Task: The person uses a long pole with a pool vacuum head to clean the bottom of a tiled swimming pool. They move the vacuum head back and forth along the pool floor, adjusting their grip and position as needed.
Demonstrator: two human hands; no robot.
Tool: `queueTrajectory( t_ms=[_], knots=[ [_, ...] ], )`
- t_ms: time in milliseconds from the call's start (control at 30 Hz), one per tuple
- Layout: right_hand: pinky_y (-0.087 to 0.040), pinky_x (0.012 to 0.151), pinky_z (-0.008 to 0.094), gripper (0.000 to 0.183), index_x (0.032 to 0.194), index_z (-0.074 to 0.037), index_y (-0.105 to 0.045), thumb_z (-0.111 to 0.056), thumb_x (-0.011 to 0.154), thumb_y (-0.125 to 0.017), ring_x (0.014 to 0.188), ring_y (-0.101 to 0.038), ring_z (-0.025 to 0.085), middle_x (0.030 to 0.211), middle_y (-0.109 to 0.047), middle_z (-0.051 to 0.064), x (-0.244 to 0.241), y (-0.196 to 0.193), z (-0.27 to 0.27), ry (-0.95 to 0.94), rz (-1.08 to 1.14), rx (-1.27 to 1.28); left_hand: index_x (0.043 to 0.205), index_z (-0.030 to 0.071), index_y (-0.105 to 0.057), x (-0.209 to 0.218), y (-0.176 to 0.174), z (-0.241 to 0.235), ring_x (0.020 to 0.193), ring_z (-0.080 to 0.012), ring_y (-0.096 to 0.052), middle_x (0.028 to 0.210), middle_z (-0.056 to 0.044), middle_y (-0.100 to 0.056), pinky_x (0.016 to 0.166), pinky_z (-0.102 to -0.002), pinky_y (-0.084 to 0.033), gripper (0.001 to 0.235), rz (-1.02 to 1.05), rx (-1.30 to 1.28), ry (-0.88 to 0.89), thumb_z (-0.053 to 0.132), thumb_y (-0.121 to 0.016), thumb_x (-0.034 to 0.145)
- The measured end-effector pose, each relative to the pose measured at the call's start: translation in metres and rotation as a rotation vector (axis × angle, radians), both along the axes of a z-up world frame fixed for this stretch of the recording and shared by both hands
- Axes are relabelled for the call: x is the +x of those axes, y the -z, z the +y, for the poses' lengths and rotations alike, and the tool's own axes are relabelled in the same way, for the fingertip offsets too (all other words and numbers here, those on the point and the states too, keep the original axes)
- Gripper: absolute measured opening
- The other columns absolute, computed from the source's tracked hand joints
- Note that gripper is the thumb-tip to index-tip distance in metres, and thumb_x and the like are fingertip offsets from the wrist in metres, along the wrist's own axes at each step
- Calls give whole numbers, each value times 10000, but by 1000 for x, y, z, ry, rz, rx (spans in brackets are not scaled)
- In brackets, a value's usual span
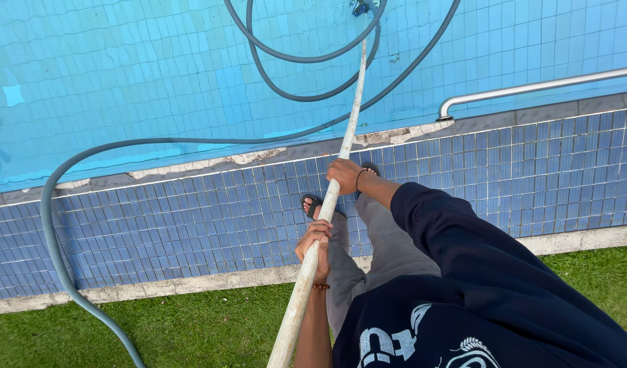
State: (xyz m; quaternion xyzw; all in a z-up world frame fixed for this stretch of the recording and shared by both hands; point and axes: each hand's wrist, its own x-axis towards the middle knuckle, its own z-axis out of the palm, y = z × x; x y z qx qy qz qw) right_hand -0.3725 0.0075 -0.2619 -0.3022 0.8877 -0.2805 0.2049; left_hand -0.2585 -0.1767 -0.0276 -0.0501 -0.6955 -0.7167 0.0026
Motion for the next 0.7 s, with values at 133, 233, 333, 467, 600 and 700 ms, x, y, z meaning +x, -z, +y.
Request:
queueTrajectory(
  t_ms=[133, 233, 333, 467, 600, 700],
  knots=[
    [-511, 884, 439, 311, 687, -125, -669, -324, 569, -878, 895, -668, 304, 791, -678, 56, -1, 6, 20, 7, 42, -52, 767, -32, -590, -4, 7, 16, 942, -301, -693, 839, -162, -654, 928, -468, -531, 110, -10, 34, -4, 6, -558, 865],
    [-505, 872, 441, 317, 716, -132, -688, -344, 596, -890, 886, -664, 301, 792, -671, 68, -10, 9, 28, 13, 55, -70, 760, -20, -608, -13, 10, 27, 946, -294, -694, 829, -154, -661, 1070, -536, -488, 169, 28, 35, 7, 51, -577, 911],
    [-504, 903, 425, 320, 679, -124, -687, -352, 602, -896, 903, -661, 289, 780, -671, 70, -18, 6, 39, -12, 17, 47, 763, -20, -623, -20, 10, 40, 938, -295, -689, 820, -154, -662, 1190, -596, -396, 206, 56, 17, 26, 77, -593, 942],
    [-505, 895, 421, 307, 696, -121, -683, -329, 601, -890, 896, -664, 286, 792, -672, 72, -31, 2, 49, -20, -12, 35, 774, -24, -626, -30, 10, 51, 940, -295, -689, 818, -151, -658, 1217, -604, -376, 208, 62, 15, 32, 79, -593, 952],
    [-502, 890, 431, 289, 686, -120, -682, -308, 602, -885, 898, -664, 293, 786, -671, 73, -39, 2, 55, -22, -8, 32, 774, -20, -606, -35, 10, 58, 920, -285, -707, 831, -149, -667, 1009, -507, -511, 150, -19, 4, 20, 66, -613, 896],
    [-502, 908, 436, 290, 681, -110, -663, -284, 610, -883, 904, -661, 296, 796, -671, 81, -45, 8, 60, -15, -5, 28, 784, -22, -597, -39, 10, 65, 931, -284, -699, 839, -152, -658, 972, -465, -534, 123, -5, -6, 11, 37, -596, 891]
  ],
)
